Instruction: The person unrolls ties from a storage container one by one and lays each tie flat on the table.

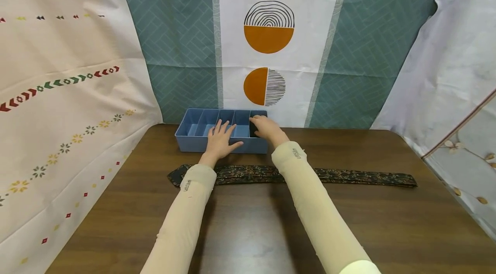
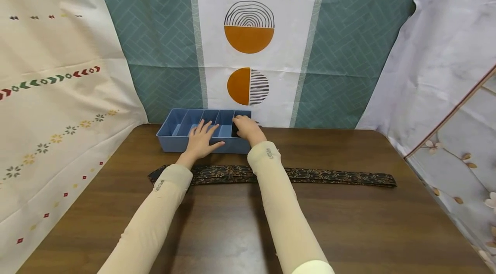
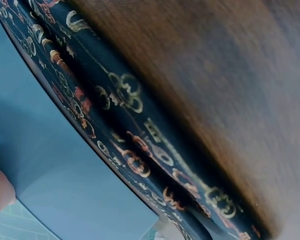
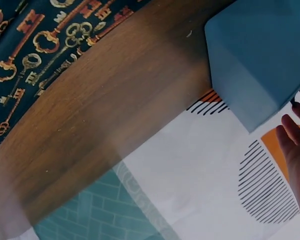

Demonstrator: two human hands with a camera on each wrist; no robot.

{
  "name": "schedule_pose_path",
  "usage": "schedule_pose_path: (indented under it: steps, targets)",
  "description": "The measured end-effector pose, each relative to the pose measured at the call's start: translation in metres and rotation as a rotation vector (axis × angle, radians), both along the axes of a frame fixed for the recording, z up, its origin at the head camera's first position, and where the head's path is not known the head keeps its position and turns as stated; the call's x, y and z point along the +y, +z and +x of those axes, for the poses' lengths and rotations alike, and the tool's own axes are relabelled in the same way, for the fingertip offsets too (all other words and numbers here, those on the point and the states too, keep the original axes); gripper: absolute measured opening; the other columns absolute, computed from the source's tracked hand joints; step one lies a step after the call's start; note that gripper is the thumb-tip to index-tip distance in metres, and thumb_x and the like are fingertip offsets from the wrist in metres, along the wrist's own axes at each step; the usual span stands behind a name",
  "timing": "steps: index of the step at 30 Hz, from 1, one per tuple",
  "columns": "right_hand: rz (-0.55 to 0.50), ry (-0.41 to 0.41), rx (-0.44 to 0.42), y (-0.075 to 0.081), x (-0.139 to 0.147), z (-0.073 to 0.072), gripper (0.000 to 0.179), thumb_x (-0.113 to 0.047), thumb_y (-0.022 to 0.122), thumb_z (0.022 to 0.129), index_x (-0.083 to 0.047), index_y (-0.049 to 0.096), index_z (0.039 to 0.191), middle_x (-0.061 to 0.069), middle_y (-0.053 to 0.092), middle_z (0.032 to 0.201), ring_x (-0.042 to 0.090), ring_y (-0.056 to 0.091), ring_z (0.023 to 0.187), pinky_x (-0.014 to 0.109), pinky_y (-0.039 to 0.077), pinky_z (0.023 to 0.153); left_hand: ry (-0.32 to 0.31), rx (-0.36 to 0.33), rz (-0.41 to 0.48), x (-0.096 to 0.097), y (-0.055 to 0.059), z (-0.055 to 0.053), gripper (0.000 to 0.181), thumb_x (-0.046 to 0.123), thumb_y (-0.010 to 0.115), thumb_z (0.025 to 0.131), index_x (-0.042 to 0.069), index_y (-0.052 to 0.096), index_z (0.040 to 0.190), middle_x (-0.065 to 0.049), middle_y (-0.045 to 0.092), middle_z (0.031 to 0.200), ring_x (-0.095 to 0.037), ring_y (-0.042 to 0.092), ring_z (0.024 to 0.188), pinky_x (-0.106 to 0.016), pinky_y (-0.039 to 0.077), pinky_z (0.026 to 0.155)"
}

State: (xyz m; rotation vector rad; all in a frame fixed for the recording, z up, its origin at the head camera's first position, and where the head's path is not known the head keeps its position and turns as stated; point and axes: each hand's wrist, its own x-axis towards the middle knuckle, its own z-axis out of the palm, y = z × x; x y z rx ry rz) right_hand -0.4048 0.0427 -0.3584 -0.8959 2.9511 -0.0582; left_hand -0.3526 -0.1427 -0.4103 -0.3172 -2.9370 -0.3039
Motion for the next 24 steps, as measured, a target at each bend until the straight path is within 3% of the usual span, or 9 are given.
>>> schedule_pose_path:
  steps: [5,11,19,24]
  targets:
    - [0.027,-0.009,0.032,-0.006,0.0,-0.003,0.054,-0.012,0.062,0.091,-0.003,0.044,0.141,0.016,0.046,0.139,0.029,0.05,0.125,0.038,0.043,0.105,0.007,0.011,-0.009,-0.001,0.0,-0.001,0.075,0.059,0.051,0.089,0.02,0.03,0.15,-0.012,0.023,0.156,-0.034,0.007,0.147,-0.056,0.013,0.116]
    - [-0.025,-0.01,0.025,-0.013,0.003,-0.005,0.047,-0.009,0.063,0.09,-0.002,0.05,0.135,0.016,0.048,0.135,0.03,0.054,0.12,0.038,0.045,0.102,-0.004,-0.001,-0.019,-0.001,0.0,0.002,0.074,0.057,0.053,0.089,0.022,0.028,0.15,-0.012,0.021,0.157,-0.034,0.008,0.147,-0.056,0.014,0.116]
    - [-0.092,-0.009,-0.074,-0.013,0.007,-0.005,0.042,-0.007,0.06,0.091,-0.004,0.046,0.131,0.022,0.017,0.155,0.037,0.036,0.136,0.048,0.034,0.11,0.011,-0.005,-0.029,0.0,0.0,0.003,0.072,0.056,0.053,0.089,0.022,0.031,0.149,-0.01,0.022,0.156,-0.033,0.009,0.147,-0.055,0.014,0.116]
    - [-0.085,-0.014,-0.118,-0.012,0.008,-0.006,0.04,-0.008,0.059,0.092,-0.005,0.04,0.128,0.026,0.012,0.155,0.039,0.025,0.14,0.05,0.029,0.113,0.02,-0.011,-0.034,0.001,0.003,0.003,0.071,0.055,0.054,0.089,0.022,0.032,0.148,-0.01,0.023,0.156,-0.033,0.01,0.146,-0.055,0.016,0.116]
